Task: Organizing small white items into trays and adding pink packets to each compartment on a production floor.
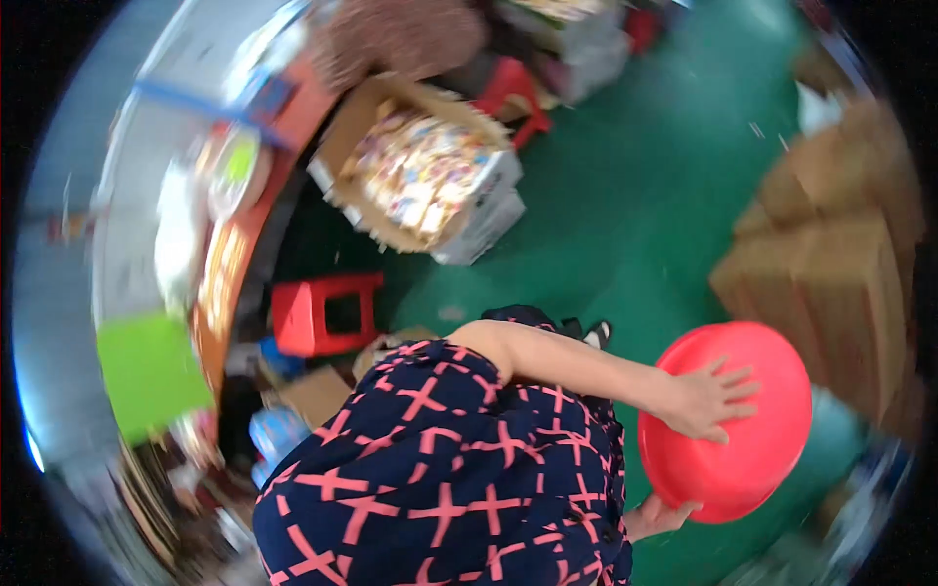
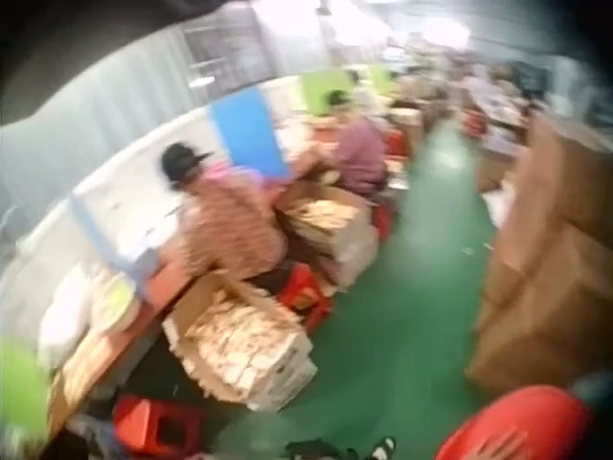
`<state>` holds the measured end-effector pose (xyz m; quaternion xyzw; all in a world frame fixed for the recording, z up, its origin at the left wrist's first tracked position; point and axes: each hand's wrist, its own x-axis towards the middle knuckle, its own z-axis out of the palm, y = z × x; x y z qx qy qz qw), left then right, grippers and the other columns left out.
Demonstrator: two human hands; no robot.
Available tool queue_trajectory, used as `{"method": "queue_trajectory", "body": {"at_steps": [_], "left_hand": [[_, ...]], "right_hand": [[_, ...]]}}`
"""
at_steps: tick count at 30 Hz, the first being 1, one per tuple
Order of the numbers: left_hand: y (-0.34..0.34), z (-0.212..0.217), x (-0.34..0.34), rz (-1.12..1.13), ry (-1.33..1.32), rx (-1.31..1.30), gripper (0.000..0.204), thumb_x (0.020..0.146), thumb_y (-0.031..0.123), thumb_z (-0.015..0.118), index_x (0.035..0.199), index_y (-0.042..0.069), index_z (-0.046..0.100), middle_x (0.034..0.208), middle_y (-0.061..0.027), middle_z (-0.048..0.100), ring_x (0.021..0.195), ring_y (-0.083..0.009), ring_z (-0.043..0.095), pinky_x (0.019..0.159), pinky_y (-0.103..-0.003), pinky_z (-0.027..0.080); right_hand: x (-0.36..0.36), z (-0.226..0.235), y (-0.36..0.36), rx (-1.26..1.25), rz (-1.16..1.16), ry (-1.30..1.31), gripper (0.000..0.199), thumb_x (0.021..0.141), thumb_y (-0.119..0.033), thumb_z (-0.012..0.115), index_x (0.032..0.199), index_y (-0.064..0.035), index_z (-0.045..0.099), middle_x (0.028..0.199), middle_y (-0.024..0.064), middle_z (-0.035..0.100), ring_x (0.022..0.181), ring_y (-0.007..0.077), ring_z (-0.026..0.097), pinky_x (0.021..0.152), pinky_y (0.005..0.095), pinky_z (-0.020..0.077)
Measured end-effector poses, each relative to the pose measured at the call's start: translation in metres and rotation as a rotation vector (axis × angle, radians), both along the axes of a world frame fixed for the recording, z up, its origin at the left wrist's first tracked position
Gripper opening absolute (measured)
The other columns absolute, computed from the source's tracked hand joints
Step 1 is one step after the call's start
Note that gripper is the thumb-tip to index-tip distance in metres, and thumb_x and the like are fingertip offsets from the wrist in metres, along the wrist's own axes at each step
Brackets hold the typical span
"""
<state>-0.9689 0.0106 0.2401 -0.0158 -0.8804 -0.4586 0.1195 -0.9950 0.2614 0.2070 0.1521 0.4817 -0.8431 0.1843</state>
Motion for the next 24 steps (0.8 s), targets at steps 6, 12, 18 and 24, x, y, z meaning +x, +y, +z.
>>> {"method": "queue_trajectory", "body": {"at_steps": [6, 12, 18, 24], "left_hand": [[-0.048, 0.035, 0.001, 0.617, 0.315, -0.051, 0.064, 0.078, 0.050, 0.043, 0.126, 0.009, 0.033, 0.136, -0.0219, 0.015, 0.125, -0.0416, 0.012, 0.095, -0.060, 0.014], [-0.073, -0.020, 0.014, 0.832, -0.060, -0.053, 0.057, 0.077, 0.042, 0.048, 0.122, 0.008, 0.039, 0.135, -0.0239, 0.015, 0.124, -0.0438, 0.013, 0.092, -0.064, 0.013], [-0.127, -0.022, 0.046, 1.317, -0.010, 0.510, 0.047, 0.081, 0.036, 0.046, 0.113, 0.002, 0.043, 0.127, -0.0245, 0.030, 0.117, -0.0357, 0.032, 0.093, -0.047, 0.028], [-0.176, 0.008, 0.053, 1.015, 0.339, 1.197, 0.072, 0.073, 0.055, 0.049, 0.115, -0.003, 0.039, 0.110, -0.0200, 0.045, 0.103, -0.0273, 0.045, 0.084, -0.037, 0.039]], "right_hand": [[-0.047, 0.035, -0.064, 0.310, 0.298, 0.253, 0.057, 0.068, -0.034, 0.067, 0.102, 0.0090, 0.052, 0.116, 0.0178, 0.048, 0.109, 0.0333, 0.040, 0.096, 0.0491, 0.0276], [-0.149, -0.004, -0.160, 0.596, 0.958, 1.061, 0.031, 0.056, -0.002, 0.066, 0.081, 0.0020, 0.048, 0.077, 0.0132, 0.049, 0.071, 0.0253, 0.044, 0.065, 0.0381, 0.0380], [-0.058, 0.092, -0.276, 0.522, 0.950, 0.577, 0.040, 0.072, -0.011, 0.058, 0.108, 0.0050, 0.049, 0.107, 0.0194, 0.051, 0.090, 0.0289, 0.051, 0.079, 0.0422, 0.0425], [-0.143, 0.006, -0.330, 1.185, 1.439, 1.881, 0.048, 0.074, -0.030, 0.060, 0.111, -0.0018, 0.048, 0.101, 0.0129, 0.056, 0.088, 0.0302, 0.055, 0.068, 0.0367, 0.0451]]}}
